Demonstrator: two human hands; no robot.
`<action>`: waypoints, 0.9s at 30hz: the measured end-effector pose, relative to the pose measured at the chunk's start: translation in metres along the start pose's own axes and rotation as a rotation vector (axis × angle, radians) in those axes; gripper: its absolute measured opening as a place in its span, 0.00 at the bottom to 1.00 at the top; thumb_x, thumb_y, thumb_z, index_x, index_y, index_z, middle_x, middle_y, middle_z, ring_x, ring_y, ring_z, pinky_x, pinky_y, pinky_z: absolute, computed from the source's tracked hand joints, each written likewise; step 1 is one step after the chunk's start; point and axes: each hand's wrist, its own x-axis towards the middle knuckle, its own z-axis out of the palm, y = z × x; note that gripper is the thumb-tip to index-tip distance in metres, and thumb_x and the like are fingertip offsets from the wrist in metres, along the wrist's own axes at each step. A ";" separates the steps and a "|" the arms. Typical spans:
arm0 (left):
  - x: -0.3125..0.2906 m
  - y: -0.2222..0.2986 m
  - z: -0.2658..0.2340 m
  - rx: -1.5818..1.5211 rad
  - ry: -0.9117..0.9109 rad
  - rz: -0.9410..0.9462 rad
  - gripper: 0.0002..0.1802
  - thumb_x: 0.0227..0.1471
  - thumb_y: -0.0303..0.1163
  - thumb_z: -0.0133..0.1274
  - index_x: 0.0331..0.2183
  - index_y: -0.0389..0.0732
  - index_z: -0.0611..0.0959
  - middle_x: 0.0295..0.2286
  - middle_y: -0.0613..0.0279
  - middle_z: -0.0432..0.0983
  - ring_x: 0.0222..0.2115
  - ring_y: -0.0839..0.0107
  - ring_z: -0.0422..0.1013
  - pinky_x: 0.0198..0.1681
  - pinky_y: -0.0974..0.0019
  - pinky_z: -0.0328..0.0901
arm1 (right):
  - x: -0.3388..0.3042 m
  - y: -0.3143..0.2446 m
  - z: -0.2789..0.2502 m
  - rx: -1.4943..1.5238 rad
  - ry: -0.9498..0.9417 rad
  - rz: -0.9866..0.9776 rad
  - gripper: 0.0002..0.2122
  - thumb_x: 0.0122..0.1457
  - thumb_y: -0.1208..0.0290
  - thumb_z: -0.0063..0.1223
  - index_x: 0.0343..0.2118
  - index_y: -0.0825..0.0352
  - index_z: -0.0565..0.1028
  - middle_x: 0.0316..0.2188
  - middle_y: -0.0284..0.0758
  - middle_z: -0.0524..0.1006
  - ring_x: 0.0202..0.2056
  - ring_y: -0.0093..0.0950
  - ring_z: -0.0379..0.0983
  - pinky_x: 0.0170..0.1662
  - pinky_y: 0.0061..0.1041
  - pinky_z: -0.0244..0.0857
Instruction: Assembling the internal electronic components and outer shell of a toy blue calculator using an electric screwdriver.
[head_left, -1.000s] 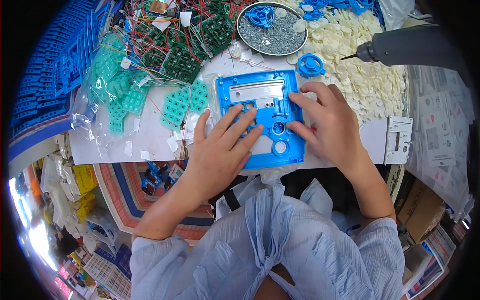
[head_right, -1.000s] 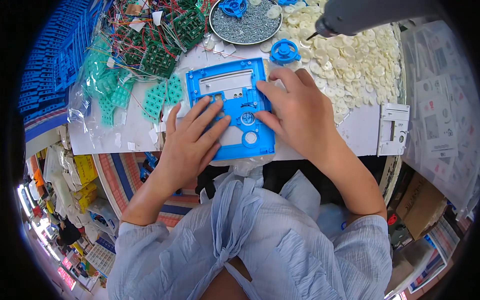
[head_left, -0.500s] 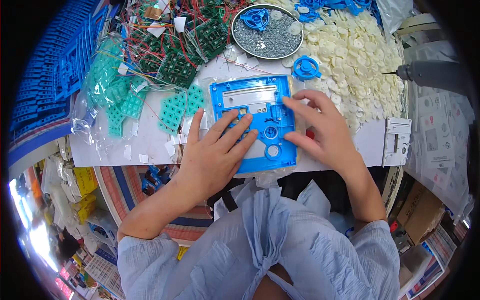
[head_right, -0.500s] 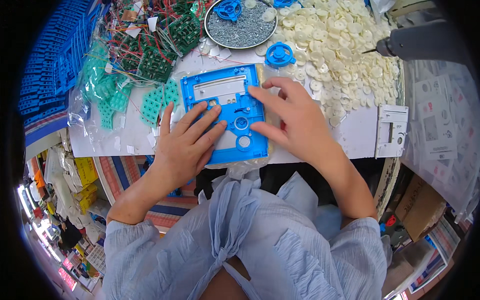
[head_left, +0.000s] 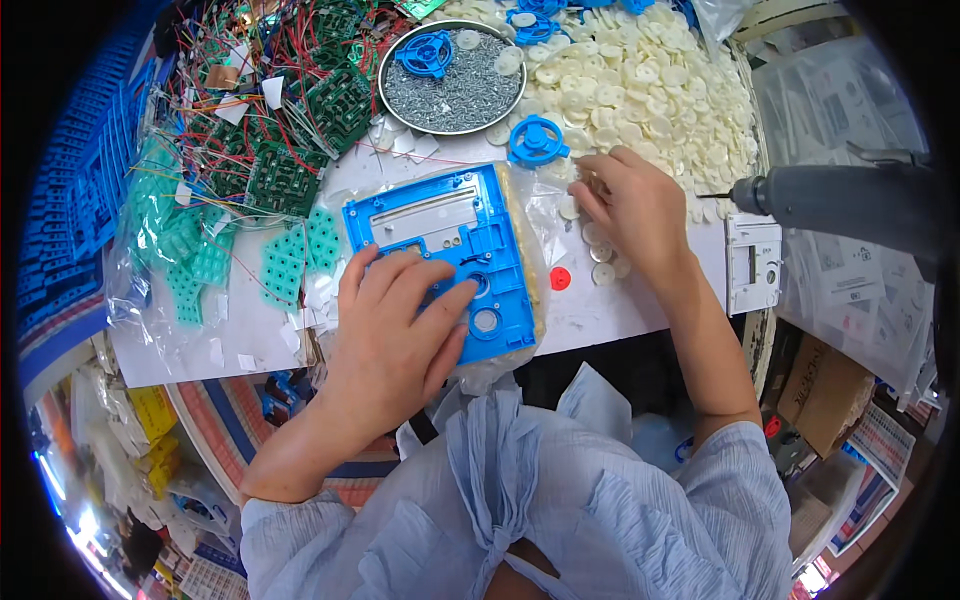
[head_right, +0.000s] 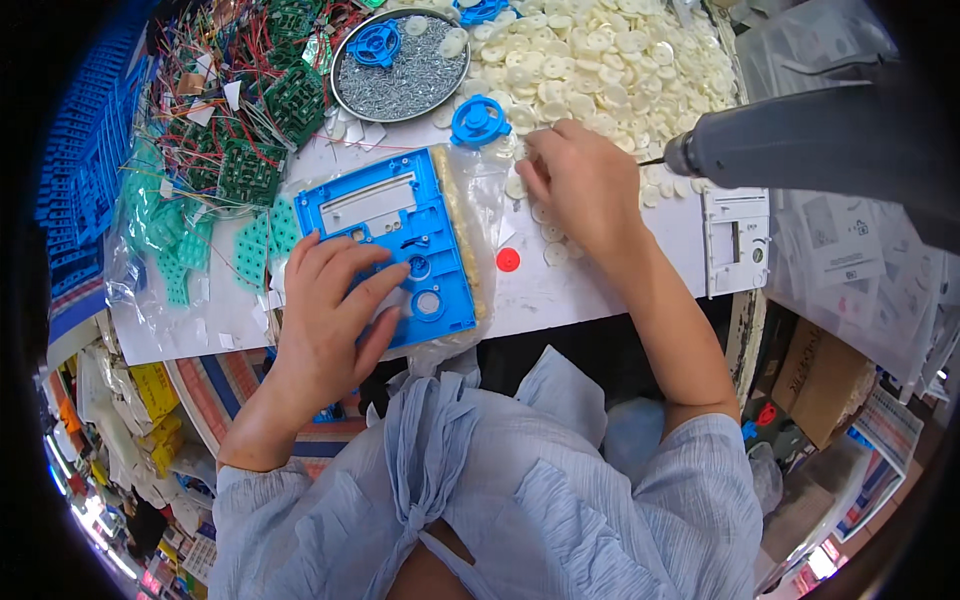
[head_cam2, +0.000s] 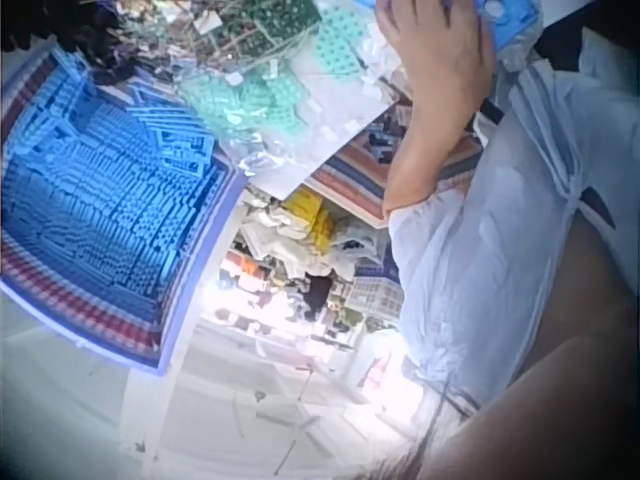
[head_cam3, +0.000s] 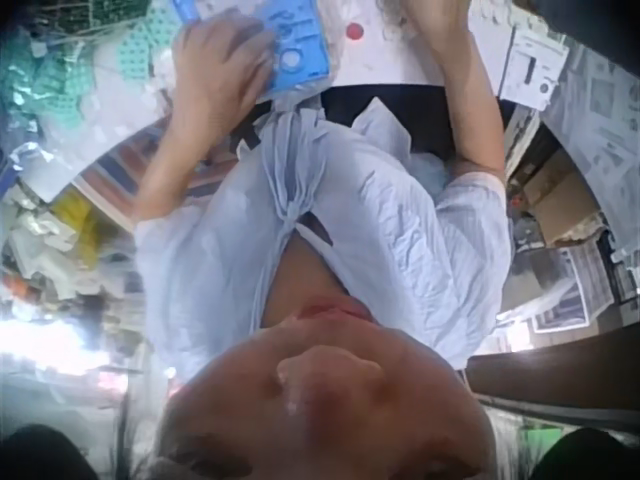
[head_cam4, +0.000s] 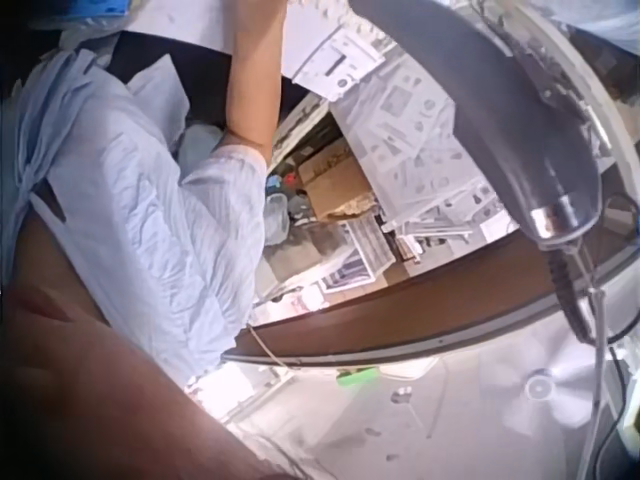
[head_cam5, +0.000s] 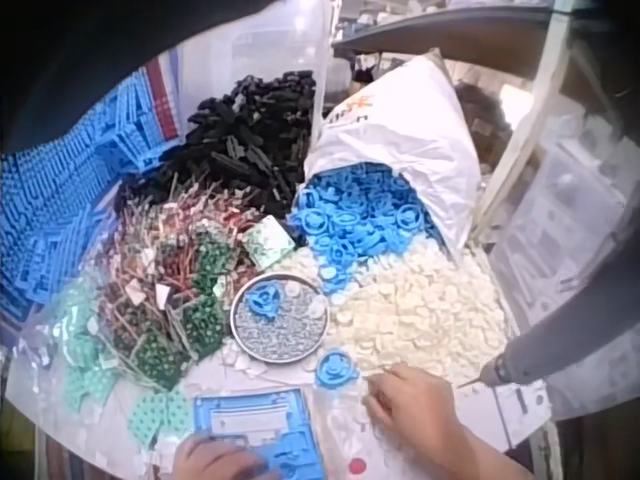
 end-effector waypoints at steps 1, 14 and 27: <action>-0.001 0.000 0.000 -0.015 0.011 0.001 0.21 0.46 0.28 0.62 0.45 0.44 0.82 0.45 0.59 0.75 0.50 0.55 0.69 0.58 0.40 0.56 | 0.002 0.000 0.003 -0.041 -0.019 -0.020 0.09 0.55 0.68 0.65 0.38 0.64 0.82 0.31 0.37 0.79 0.29 0.32 0.79 0.33 0.30 0.71; 0.011 0.019 0.010 -1.045 -0.167 -0.502 0.06 0.62 0.29 0.54 0.37 0.36 0.82 0.23 0.66 0.76 0.21 0.81 0.68 0.24 0.74 0.61 | -0.049 -0.054 -0.011 0.776 -0.025 -0.124 0.11 0.47 0.83 0.65 0.35 0.66 0.80 0.32 0.34 0.79 0.29 0.29 0.76 0.32 0.25 0.70; -0.021 0.023 0.017 -0.830 0.107 -0.353 0.05 0.58 0.25 0.56 0.29 0.37 0.80 0.18 0.65 0.71 0.17 0.80 0.66 0.20 0.70 0.60 | -0.065 -0.105 -0.024 0.762 -0.116 -0.088 0.09 0.50 0.79 0.67 0.36 0.68 0.81 0.26 0.36 0.81 0.26 0.30 0.79 0.29 0.25 0.70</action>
